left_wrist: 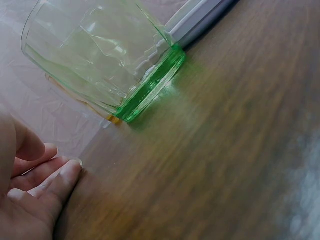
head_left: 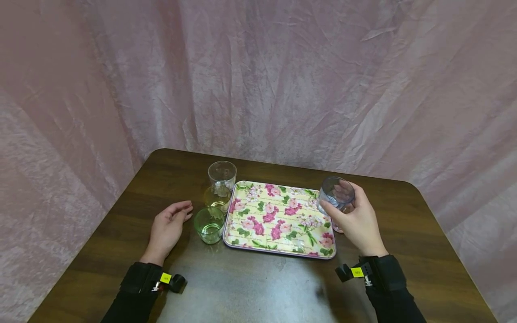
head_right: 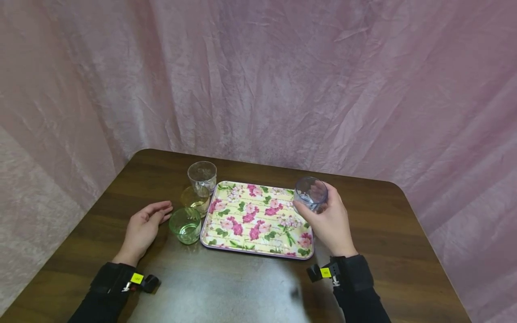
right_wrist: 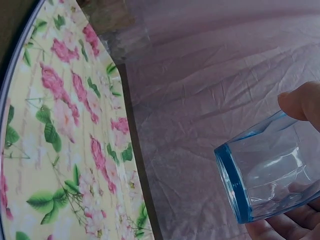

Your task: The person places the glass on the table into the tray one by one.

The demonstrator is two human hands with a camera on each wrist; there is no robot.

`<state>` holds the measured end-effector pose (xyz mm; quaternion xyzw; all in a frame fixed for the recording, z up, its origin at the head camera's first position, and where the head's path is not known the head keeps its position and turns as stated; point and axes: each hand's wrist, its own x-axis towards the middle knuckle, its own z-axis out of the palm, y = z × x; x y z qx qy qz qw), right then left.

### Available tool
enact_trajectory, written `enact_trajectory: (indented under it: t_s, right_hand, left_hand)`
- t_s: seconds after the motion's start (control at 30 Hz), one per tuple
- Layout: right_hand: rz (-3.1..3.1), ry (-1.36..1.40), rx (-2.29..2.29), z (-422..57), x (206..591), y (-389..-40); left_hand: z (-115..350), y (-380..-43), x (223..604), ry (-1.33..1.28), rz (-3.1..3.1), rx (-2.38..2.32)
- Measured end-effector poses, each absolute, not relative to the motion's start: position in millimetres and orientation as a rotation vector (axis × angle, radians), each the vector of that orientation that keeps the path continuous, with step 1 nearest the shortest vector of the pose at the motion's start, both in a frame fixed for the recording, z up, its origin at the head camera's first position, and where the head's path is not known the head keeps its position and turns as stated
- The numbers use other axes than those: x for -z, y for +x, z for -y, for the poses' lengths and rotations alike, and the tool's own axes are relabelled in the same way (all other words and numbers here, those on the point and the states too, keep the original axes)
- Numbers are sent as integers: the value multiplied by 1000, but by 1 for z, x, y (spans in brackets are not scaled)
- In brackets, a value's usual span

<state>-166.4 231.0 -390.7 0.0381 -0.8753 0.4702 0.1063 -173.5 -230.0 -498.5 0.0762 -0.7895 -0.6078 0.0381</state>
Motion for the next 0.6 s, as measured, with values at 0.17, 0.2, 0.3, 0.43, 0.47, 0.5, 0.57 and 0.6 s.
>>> enact_trajectory:
  t_s: [0.17,0.2,0.3,0.43,0.47,0.5,0.57,0.6]
  right_hand:
    - [2584,124,-1389,-229,391,-171]
    - [2585,126,-1388,-229,391,-172]
    - [2585,142,-1385,-228,392,-175]
    - [2590,163,-1377,-225,392,-179]
    - [2592,167,-1376,-225,392,-181]
    - [2597,170,-1372,-224,392,-182]
    - [2608,172,-1375,-222,391,-184]
    - [2613,175,-1378,-222,391,-185]
  left_hand:
    - [230,-173,498,225,2426,1860]
    - [230,-174,498,223,2423,1861]
    - [230,-175,499,210,2411,1866]
    - [230,-175,500,203,2405,1863]
    - [230,-175,500,205,2405,1863]
    - [230,-175,500,209,2407,1861]
    - [230,-174,500,219,2408,1863]
    - [230,-174,500,225,2411,1862]
